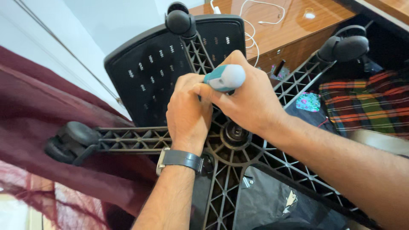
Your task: The person uses a screwdriver to tighten screws on the base of an overturned office chair. The chair remains upside down throughout the clip while the person works on the central hub area.
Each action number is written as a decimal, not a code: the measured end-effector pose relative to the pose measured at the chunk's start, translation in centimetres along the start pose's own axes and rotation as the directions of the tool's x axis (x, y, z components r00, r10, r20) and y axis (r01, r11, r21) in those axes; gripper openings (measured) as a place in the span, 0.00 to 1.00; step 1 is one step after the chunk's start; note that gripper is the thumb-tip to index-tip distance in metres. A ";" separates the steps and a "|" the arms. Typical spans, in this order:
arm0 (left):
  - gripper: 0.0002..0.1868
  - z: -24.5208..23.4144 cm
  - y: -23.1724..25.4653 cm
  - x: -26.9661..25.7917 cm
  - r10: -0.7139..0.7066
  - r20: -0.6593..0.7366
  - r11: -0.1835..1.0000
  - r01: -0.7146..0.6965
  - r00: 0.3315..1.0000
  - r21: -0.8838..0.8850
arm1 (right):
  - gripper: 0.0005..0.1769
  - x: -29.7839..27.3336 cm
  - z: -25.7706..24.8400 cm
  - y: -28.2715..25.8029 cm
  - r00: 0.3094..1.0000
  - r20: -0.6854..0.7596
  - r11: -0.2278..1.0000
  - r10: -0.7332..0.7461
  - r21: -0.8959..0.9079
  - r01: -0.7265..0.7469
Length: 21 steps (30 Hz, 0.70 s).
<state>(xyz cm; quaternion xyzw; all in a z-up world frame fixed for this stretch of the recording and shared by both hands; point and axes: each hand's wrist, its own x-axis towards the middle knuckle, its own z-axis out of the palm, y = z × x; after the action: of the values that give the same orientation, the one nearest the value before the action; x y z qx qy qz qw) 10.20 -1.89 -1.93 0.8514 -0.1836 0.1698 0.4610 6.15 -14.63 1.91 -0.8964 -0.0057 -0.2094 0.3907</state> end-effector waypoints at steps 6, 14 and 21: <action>0.11 0.1 0.0 0.1 -0.102 0.065 0.994 0.100 0.993 0.031 | 0.16 -0.4 0.0 0.0 0.981 0.071 0.968 -0.182 0.190 0.165; 0.12 0.0 0.0 -0.1 0.007 0.070 0.999 -0.011 0.998 0.051 | 0.25 -0.7 -0.8 0.5 0.966 0.048 0.960 -0.256 0.132 0.248; 0.15 0.2 -0.4 -0.3 0.050 0.053 0.999 -0.049 0.997 -0.014 | 0.14 -1.0 -0.3 0.9 0.985 0.007 0.944 -0.172 0.286 0.163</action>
<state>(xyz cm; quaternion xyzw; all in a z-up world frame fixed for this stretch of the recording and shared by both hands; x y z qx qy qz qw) 10.19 -1.80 -2.45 0.8478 -0.2181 0.1570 0.4571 5.29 -15.34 1.08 -0.8304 -0.1177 -0.2247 0.4960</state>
